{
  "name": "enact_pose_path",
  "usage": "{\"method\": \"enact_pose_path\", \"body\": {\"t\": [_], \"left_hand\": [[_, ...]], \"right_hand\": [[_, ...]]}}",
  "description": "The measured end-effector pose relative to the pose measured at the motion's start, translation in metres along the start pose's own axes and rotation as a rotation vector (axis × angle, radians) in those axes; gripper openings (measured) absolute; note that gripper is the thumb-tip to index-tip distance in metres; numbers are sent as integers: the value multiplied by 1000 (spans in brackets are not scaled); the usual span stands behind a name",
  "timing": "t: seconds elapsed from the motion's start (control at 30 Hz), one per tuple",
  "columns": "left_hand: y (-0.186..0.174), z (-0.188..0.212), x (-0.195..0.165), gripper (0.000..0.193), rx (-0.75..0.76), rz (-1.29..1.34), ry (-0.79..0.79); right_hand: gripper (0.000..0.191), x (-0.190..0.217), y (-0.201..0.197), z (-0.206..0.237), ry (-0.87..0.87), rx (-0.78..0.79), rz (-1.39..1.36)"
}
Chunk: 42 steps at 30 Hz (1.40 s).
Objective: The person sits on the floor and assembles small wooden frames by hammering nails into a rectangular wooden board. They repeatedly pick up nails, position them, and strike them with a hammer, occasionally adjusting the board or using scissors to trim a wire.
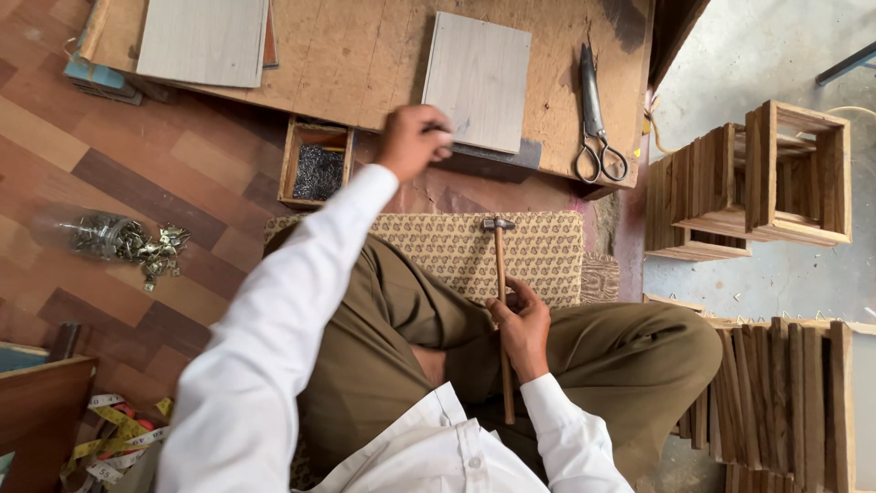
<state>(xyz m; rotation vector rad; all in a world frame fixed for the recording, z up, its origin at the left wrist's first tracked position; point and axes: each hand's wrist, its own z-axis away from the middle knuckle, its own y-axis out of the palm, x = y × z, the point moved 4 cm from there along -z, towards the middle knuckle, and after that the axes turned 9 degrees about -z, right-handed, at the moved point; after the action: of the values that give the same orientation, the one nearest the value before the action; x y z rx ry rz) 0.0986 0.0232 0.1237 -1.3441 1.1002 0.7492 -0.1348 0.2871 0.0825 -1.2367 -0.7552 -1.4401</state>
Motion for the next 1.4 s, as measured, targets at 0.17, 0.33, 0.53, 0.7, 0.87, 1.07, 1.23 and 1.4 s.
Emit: {"method": "enact_pose_path", "body": {"t": [0.17,0.33,0.53,0.7,0.87,1.07,1.23,1.4], "left_hand": [[50,-17,-14,10,-192,-404,246],[63,-25,9,15,-230,-392,217],[66,-25,15,13,-242,-398,223],[66,-24,15,13,-198,-390,179],[67,-32,21,13,-107,-343,83],[67,-33,19,14,-157,-350,112],[70,-29,19,14,-202,-389,145],[73,-33,26,16,-237,-408,169]], "right_hand": [[46,-1,1,6,92,31,-213],[41,0,0,9,188,47,-444],[30,-2,4,29,479,132,-607],[31,-1,4,58,607,169,-603],[35,20,-2,51,250,78,-355],[31,55,0,-18,-176,-78,150],[31,57,6,-39,-358,-125,278],[30,45,4,-48,-150,-135,354]]}}
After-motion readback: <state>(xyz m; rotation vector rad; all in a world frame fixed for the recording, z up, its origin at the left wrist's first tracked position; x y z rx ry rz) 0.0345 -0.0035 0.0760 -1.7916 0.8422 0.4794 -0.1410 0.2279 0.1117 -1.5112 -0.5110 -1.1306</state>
